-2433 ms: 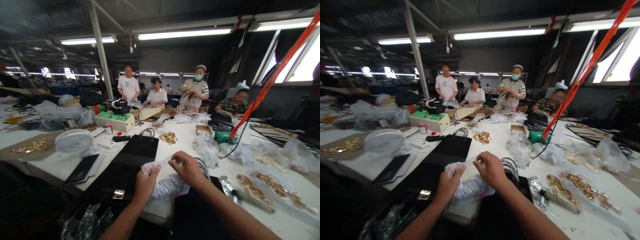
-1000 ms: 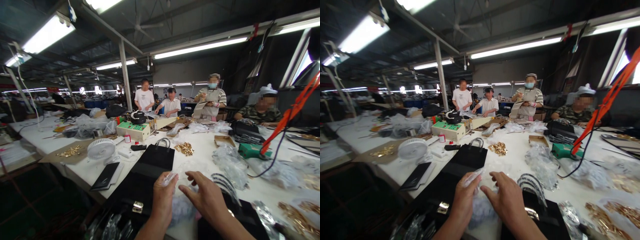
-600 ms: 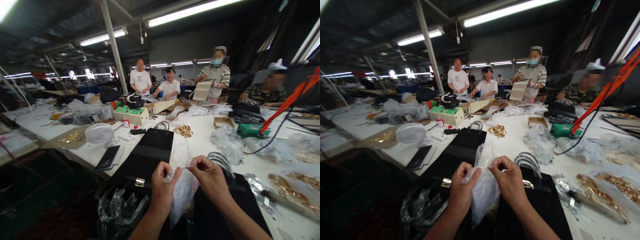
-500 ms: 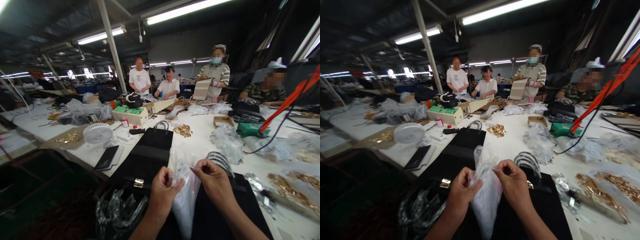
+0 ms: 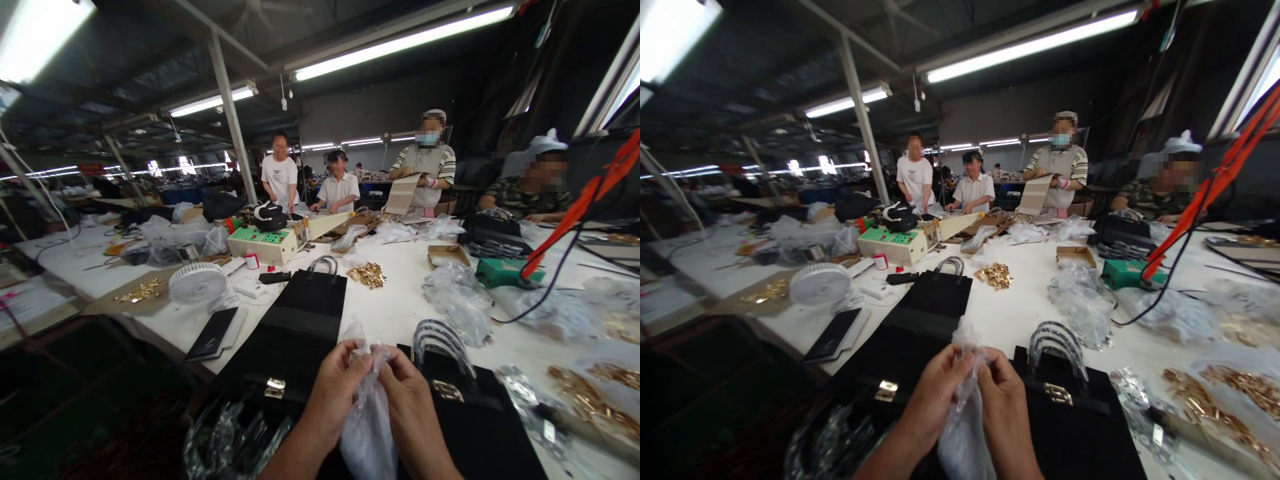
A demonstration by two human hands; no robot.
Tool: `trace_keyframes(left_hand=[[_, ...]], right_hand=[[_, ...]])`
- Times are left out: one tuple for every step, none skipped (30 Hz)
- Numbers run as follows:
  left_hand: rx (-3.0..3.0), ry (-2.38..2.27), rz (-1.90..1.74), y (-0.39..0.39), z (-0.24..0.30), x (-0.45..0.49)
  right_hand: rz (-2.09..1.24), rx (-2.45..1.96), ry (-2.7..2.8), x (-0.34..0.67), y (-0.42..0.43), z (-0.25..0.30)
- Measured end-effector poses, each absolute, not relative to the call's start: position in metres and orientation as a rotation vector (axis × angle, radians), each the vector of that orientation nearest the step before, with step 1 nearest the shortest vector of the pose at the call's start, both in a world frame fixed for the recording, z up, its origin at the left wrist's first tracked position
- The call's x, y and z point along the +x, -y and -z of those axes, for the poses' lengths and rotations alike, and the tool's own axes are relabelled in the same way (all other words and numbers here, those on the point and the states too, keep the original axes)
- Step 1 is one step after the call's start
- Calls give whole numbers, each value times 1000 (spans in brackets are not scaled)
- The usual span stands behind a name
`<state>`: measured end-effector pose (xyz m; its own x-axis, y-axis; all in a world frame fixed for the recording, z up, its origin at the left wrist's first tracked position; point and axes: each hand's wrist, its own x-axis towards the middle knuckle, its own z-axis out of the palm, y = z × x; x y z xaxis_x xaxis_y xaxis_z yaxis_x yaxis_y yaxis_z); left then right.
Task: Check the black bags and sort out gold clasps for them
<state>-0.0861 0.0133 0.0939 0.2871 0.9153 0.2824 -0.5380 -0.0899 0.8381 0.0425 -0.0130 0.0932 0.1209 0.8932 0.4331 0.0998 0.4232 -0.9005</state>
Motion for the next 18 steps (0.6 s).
trace_keyframes(left_hand=[[1095,-464,-1273,-13,-91,-87],[1142,-488,-1266,-14,-88,-88],[1220,-514,-1260,-15,-85,-89],[1320,-546,-1252,-17,-83,-90],[1427,-582,-1246,-19,-82,-92],[1539,-614,-1248,-21,-82,-94],[1653,-645,-1260,-23,-84,-96],[1776,-678,-1289,-25,-86,-99],[1920,-706,-1342,-25,-89,-102],[2077,-726,-1437,-25,-92,-106],[2243,-719,-1567,-23,-94,-109],[2398,-678,-1713,-20,-97,-111],[2541,-613,-1841,-16,-99,-113],[2678,-527,-1918,-11,-101,-113],[2803,-435,-1930,-6,-102,-113],[2907,-359,-1880,-2,-103,-112],[2977,-311,-1809,1,-104,-111],[3021,-308,-1756,2,-104,-111]], right_hand=[[-758,-991,1301,45,13,-91],[-773,-1002,1271,48,13,-90],[-785,-1019,1239,51,14,-90],[-795,-1038,1211,53,15,-90],[-795,-1053,1190,56,16,-92],[-785,-1061,1174,59,17,-94],[-767,-1064,1165,62,18,-96],[-739,-1072,1162,65,19,-99],[-702,-1083,1157,68,20,-101],[-659,-1100,1156,72,21,-104],[-613,-1117,1157,76,21,-105],[-571,-1127,1162,80,21,-107],[-539,-1129,1171,83,21,-107],[-525,-1128,1179,85,21,-107],[-525,-1124,1186,88,19,-106],[-536,-1121,1191,90,18,-105],[-542,-1115,1189,92,16,-104],[-525,-1105,1187,94,14,-103]])
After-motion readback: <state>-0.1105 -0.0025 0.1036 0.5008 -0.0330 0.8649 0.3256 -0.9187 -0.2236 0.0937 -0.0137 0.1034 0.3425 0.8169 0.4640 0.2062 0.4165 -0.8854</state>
